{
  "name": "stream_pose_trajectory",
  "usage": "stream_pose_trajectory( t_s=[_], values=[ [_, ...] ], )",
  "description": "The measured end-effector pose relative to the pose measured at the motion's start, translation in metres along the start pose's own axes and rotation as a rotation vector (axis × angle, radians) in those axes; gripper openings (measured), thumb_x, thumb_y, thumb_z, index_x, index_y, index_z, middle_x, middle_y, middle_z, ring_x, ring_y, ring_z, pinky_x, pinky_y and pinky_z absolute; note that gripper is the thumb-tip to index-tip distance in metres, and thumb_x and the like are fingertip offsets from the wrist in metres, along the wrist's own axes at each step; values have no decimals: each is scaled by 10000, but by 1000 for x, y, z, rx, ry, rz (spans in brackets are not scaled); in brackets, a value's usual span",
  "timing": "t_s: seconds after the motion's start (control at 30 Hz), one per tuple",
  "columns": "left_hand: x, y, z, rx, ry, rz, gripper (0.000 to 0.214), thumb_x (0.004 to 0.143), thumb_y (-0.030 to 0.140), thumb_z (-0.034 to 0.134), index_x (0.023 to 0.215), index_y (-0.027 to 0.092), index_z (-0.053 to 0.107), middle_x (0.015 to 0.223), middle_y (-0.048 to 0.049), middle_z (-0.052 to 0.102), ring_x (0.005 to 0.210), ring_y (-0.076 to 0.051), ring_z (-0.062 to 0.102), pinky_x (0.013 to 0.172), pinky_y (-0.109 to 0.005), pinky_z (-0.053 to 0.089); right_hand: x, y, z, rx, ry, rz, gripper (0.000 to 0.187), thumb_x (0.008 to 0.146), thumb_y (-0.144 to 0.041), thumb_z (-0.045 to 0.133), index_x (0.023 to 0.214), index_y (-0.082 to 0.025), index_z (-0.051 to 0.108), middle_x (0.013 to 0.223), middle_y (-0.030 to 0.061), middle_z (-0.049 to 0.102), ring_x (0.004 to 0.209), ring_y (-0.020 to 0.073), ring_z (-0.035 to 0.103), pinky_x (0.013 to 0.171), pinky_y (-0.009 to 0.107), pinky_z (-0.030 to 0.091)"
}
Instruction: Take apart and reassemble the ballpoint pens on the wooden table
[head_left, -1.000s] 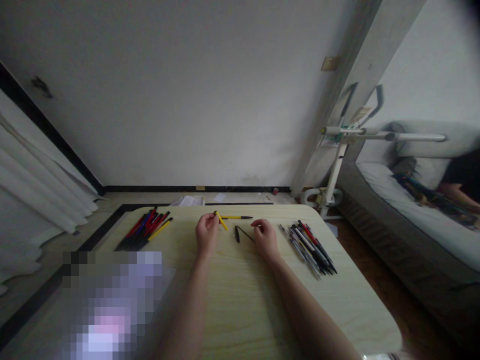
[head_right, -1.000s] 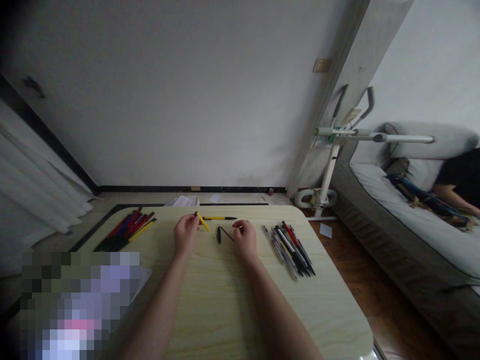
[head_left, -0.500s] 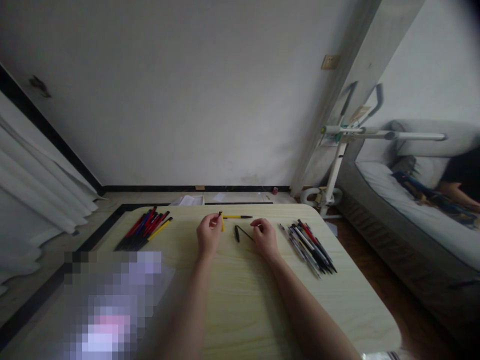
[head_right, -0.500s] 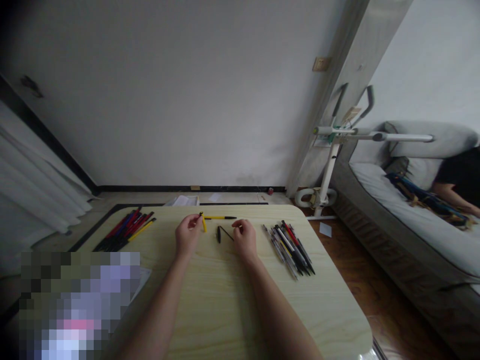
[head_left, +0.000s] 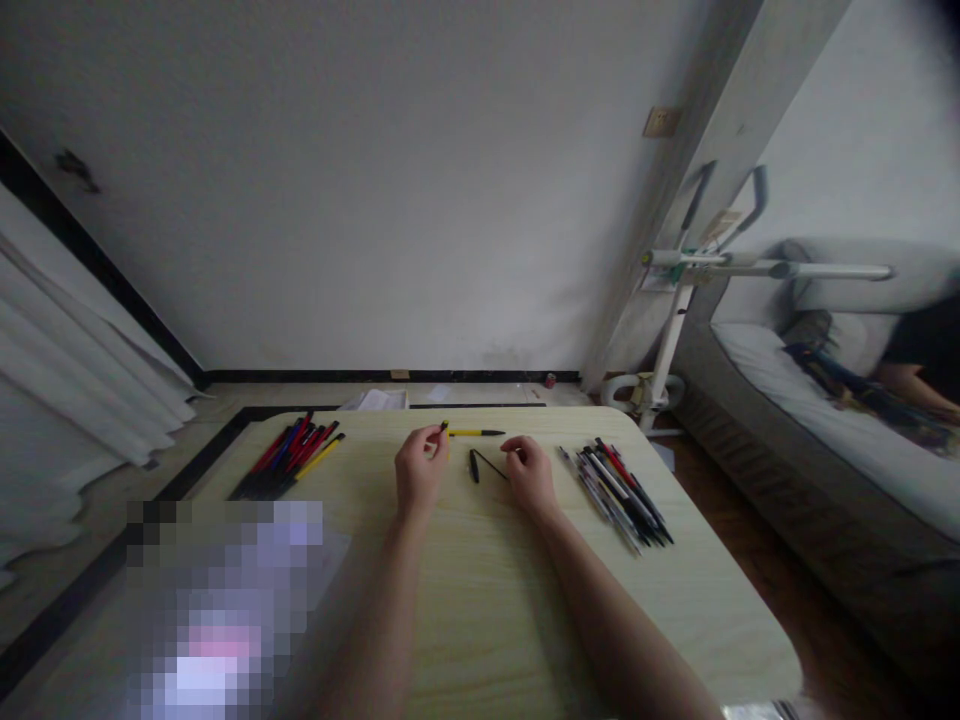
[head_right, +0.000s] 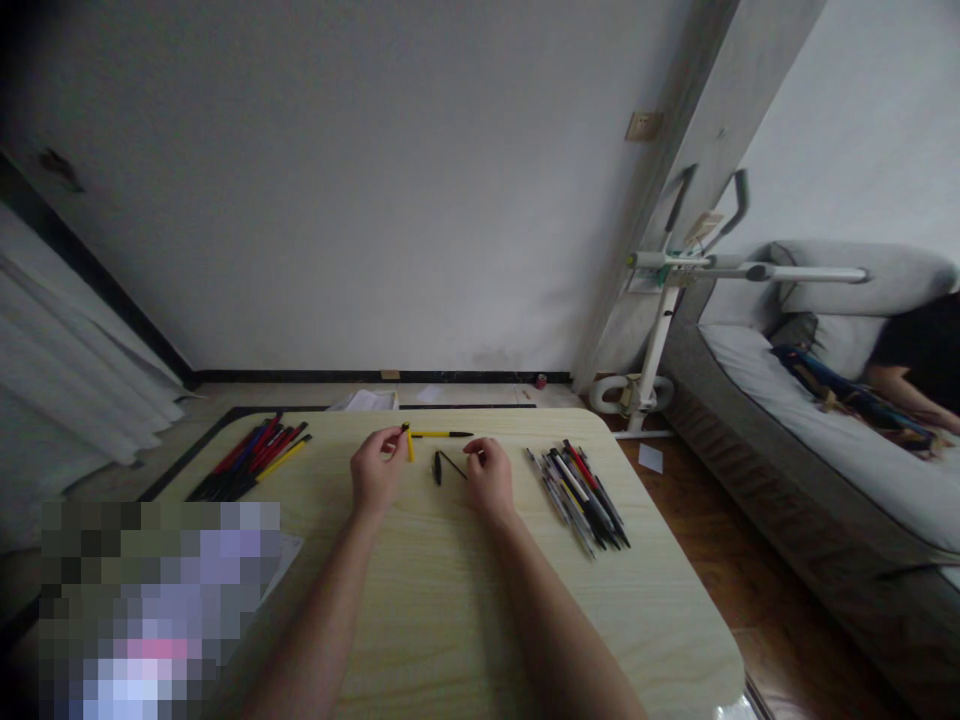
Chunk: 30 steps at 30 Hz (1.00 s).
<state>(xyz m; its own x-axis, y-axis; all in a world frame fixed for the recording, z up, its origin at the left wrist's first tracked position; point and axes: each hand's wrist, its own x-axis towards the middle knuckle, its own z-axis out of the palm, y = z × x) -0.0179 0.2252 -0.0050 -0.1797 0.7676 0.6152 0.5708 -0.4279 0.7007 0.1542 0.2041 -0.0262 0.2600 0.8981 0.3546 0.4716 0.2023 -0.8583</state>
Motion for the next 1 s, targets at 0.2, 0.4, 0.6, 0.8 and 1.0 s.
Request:
stream_pose_trajectory(
  t_s=[0.2, 0.4, 0.6, 0.8, 1.0],
  values=[
    [0, 0, 1, -12, 12, 5, 134, 736, 237, 536, 828, 156, 592, 766, -28, 625, 642, -105, 550, 599, -212, 447, 0, 0, 0, -1, 8, -7, 201, 650, -150, 383, 719, -168, 571, 683, 18, 563, 591, 137, 480, 573, 241, 368],
    [0, 3, 0, -18, 13, 11, 131, 735, 241, 540, 822, 156, 587, 753, -24, 617, 637, -102, 545, 608, -211, 447, 0, 2, 0, 1, 6, -4, 200, 650, -141, 383, 714, -169, 571, 673, 17, 561, 598, 140, 482, 576, 243, 365],
    [0, 6, -2, -14, 26, 13, 129, 730, 245, 544, 817, 159, 583, 747, -24, 615, 624, -103, 543, 605, -212, 446, 0, 2, 1, 15, 10, -12, 203, 651, -135, 383, 714, -169, 573, 697, 21, 570, 628, 142, 494, 596, 243, 374],
    [1, 9, -3, -20, 30, 34, 117, 728, 238, 537, 804, 159, 577, 742, -26, 608, 640, -110, 545, 611, -219, 443, 0, 1, 1, 15, 13, -4, 208, 646, -138, 383, 710, -170, 578, 689, 22, 573, 628, 145, 497, 591, 244, 375],
    [0, 5, -1, -22, 14, 22, 114, 724, 245, 536, 787, 160, 576, 717, -21, 601, 624, -110, 540, 608, -223, 445, 0, 1, 1, 3, 16, -2, 211, 643, -138, 381, 708, -169, 579, 680, 21, 568, 615, 145, 489, 577, 243, 366]
  ],
)
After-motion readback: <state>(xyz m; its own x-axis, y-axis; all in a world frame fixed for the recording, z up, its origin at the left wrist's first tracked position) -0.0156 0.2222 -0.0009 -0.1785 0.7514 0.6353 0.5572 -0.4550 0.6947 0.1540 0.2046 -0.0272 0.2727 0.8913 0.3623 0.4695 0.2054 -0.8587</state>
